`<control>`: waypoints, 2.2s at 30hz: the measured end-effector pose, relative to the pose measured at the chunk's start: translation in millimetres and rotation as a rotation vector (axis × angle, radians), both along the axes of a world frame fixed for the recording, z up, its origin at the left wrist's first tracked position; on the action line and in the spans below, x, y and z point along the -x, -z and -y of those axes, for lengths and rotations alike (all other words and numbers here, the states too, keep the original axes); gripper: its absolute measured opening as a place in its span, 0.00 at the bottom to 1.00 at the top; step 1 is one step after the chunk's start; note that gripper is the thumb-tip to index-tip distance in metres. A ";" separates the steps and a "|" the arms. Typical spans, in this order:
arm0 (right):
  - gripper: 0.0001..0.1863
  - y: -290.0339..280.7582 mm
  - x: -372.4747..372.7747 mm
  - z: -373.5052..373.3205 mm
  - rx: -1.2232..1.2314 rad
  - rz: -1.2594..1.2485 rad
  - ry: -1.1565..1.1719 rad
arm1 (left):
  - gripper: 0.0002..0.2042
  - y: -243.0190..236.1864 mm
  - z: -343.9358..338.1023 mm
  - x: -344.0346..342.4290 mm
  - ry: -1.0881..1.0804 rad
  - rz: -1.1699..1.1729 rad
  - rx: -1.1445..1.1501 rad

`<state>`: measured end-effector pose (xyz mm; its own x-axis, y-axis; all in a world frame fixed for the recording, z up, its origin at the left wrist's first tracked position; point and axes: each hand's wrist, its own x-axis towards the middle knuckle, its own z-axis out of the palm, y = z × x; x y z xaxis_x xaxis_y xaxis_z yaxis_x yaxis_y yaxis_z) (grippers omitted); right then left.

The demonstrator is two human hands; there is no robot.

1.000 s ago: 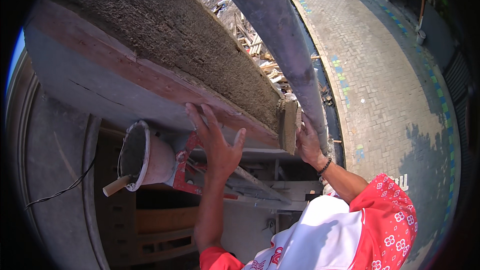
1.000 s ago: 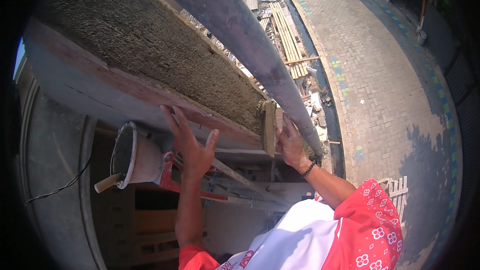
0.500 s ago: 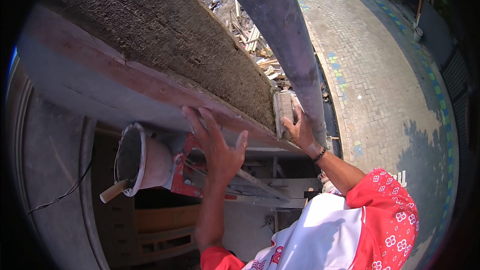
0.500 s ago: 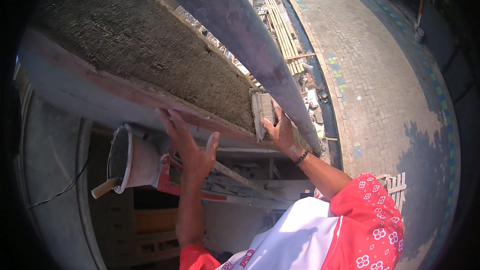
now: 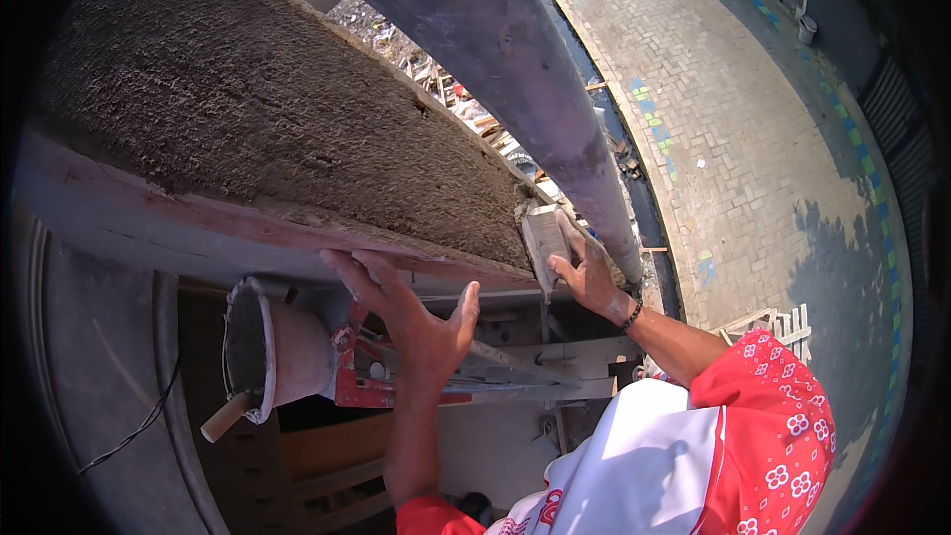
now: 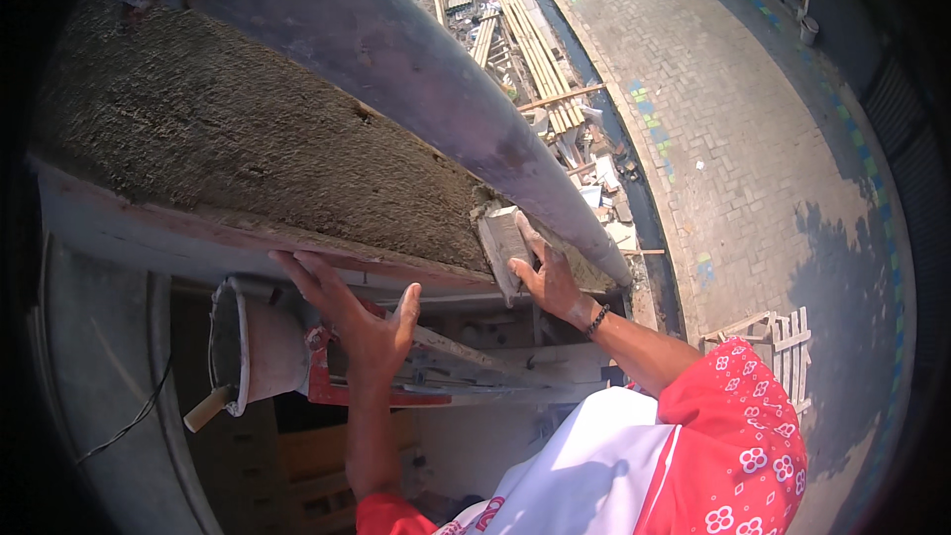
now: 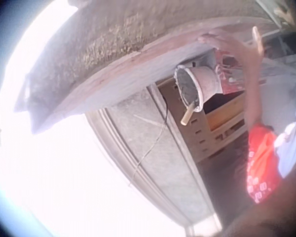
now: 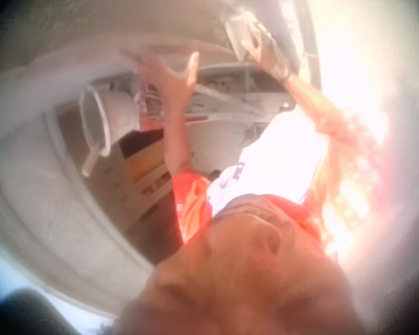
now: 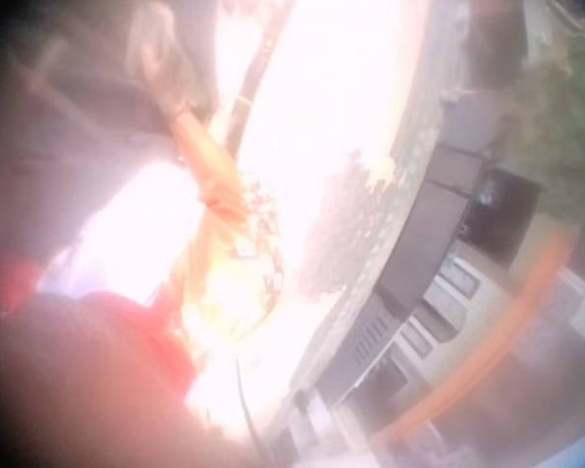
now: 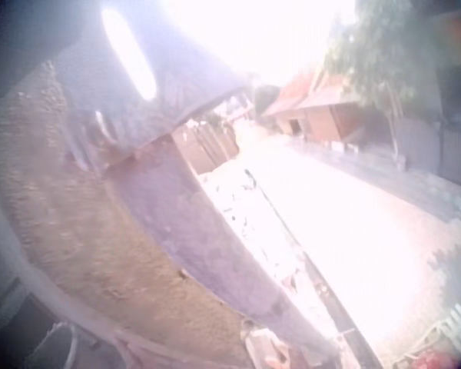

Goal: The person applies plaster to a curved exterior wall using a trowel and a bucket of plaster. They repeatedly scoop plaster from the bucket and spread it along the wall surface, smoothing it with the trowel.

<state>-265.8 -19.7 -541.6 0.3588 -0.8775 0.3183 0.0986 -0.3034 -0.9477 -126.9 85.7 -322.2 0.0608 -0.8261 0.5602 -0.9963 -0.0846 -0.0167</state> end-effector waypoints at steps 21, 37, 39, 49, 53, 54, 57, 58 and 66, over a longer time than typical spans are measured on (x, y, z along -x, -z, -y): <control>0.22 -3.9 -40.0 18.1 -0.154 -0.119 0.299 | 0.64 1.7 6.1 2.4 -0.010 -0.020 -0.009; 0.27 71.4 -24.0 -16.5 -0.323 -0.177 0.289 | 0.63 5.9 12.7 10.1 0.024 -0.045 0.018; 0.28 83.5 -14.6 -35.4 -0.372 -0.143 0.241 | 0.62 8.2 12.1 6.7 0.040 -0.056 0.041; 0.24 5.3 -28.8 2.5 -0.151 0.097 0.289 | 0.59 20.4 19.4 6.1 0.055 -0.047 0.127; 0.18 14.5 -44.9 35.5 -0.119 0.026 0.359 | 0.60 21.6 17.0 6.0 0.053 -0.068 0.115; 0.17 16.9 -48.2 37.8 -0.102 0.015 0.393 | 0.61 23.6 17.1 4.0 0.050 -0.077 0.108; 0.20 36.4 -54.0 35.9 -0.054 -0.010 0.442 | 0.63 30.8 21.9 -2.0 0.045 -0.086 0.107; 0.21 40.9 -53.5 36.0 -0.046 -0.024 0.448 | 0.63 32.3 22.9 -3.0 0.037 -0.072 0.124; 0.30 71.1 -32.0 -31.0 -0.305 0.092 0.346 | 0.62 42.9 31.1 -13.8 0.061 -0.104 0.220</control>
